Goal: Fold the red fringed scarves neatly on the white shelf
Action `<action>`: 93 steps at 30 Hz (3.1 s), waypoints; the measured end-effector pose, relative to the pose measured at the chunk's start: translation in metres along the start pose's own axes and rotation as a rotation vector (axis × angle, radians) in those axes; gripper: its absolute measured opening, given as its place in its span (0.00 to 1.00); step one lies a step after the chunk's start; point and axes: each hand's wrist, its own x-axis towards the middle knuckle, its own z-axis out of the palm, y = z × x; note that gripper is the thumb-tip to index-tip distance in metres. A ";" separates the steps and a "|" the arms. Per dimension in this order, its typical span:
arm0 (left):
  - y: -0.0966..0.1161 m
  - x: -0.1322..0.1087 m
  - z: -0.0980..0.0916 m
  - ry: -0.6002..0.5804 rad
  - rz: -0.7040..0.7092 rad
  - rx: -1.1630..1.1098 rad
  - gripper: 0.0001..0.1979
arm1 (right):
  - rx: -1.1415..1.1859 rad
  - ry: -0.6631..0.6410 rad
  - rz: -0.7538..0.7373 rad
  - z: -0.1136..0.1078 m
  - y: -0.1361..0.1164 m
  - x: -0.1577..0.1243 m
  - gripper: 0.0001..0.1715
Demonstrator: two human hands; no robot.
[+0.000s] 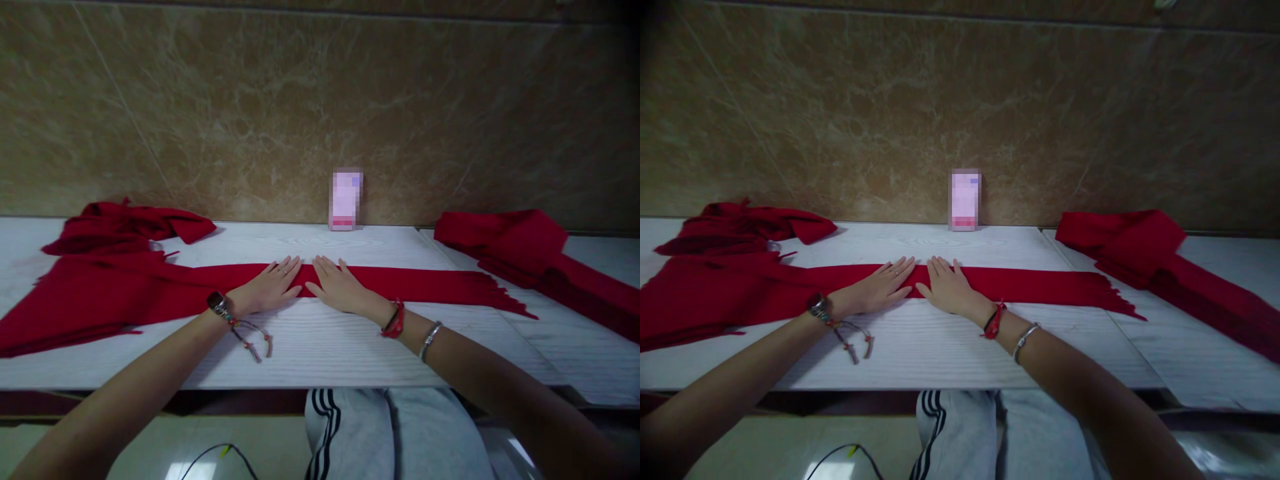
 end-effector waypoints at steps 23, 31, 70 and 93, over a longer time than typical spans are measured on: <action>-0.005 0.000 -0.001 0.021 0.033 -0.096 0.33 | -0.194 0.027 0.388 -0.028 0.160 -0.113 0.35; -0.011 0.002 0.006 0.041 0.045 -0.054 0.33 | 0.067 -0.015 -0.069 -0.016 0.022 -0.031 0.32; -0.012 0.006 0.003 -0.013 0.032 -0.102 0.35 | 0.026 -0.081 -0.113 -0.007 0.009 -0.001 0.36; -0.012 0.006 0.002 0.018 0.046 -0.146 0.34 | -0.089 -0.003 0.205 -0.028 0.130 -0.091 0.34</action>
